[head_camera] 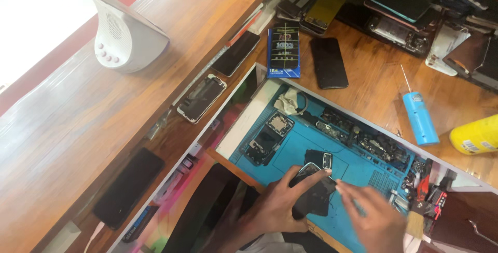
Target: The person uses a small metal tool to pry and separate the screen assembly from the frame of a smartphone. They work along the edges of the device, carefully lifting the screen while holding the phone body steady on a blue work mat.
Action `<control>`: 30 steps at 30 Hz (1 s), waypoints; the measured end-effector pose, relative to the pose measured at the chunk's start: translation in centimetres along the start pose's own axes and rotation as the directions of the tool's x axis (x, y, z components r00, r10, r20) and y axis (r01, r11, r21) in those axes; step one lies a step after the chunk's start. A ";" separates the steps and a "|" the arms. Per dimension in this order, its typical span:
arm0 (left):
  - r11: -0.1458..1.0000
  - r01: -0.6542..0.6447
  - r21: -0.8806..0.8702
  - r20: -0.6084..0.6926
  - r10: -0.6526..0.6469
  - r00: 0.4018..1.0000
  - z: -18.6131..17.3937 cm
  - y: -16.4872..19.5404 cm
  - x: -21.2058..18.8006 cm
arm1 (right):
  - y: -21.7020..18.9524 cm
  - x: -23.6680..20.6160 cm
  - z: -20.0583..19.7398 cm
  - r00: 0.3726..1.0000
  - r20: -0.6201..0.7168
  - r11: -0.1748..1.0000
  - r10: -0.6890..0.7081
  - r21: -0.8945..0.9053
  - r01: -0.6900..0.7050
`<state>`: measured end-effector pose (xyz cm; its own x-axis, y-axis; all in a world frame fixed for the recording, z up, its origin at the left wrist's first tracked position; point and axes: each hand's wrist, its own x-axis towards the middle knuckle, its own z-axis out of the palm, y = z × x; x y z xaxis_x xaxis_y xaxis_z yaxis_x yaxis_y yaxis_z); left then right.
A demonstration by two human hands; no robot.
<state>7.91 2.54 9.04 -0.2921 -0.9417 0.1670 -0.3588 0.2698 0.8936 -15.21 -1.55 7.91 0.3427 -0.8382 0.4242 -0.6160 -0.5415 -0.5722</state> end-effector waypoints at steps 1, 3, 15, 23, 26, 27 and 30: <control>0.999 0.028 0.028 0.013 -0.028 1.000 0.2 0.0 0.1 | -0.7 -0.3 0.3 0.982 -0.026 0.944 -0.186 -0.281 0.171; 0.993 0.080 0.084 0.049 -0.084 0.995 0.5 -0.2 0.1 | -1.5 -0.2 0.6 0.985 -0.001 0.944 -0.173 -0.285 0.166; 0.993 0.100 0.070 0.130 -0.108 0.986 -0.1 -0.2 0.4 | 3.9 0.7 -0.3 0.873 0.322 0.662 0.367 0.568 -0.488; 0.981 0.070 -0.180 0.062 -0.060 0.996 -0.1 -0.1 0.5 | 4.3 0.7 -0.6 0.778 0.401 0.556 0.483 0.546 -0.627; 0.968 -0.022 -0.250 0.001 0.023 1.000 -0.3 -0.2 0.8 | 2.9 1.9 -0.7 0.796 0.375 0.537 0.476 0.592 -0.601; 0.962 -0.065 -0.264 -0.025 0.061 0.998 -0.3 -0.1 0.8 | 2.2 2.2 -0.7 0.805 0.356 0.543 0.475 0.601 -0.586; 0.971 -0.009 -0.239 -0.066 -0.007 0.998 -0.2 0.1 1.1 | -0.5 2.8 -0.8 0.873 0.181 0.639 0.452 0.617 -0.459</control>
<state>7.69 1.50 9.42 -0.2305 -0.9547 0.1881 -0.1341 0.2226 0.9656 -14.47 -3.55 9.92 0.1488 -0.9887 -0.0150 -0.1130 -0.0019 -0.9936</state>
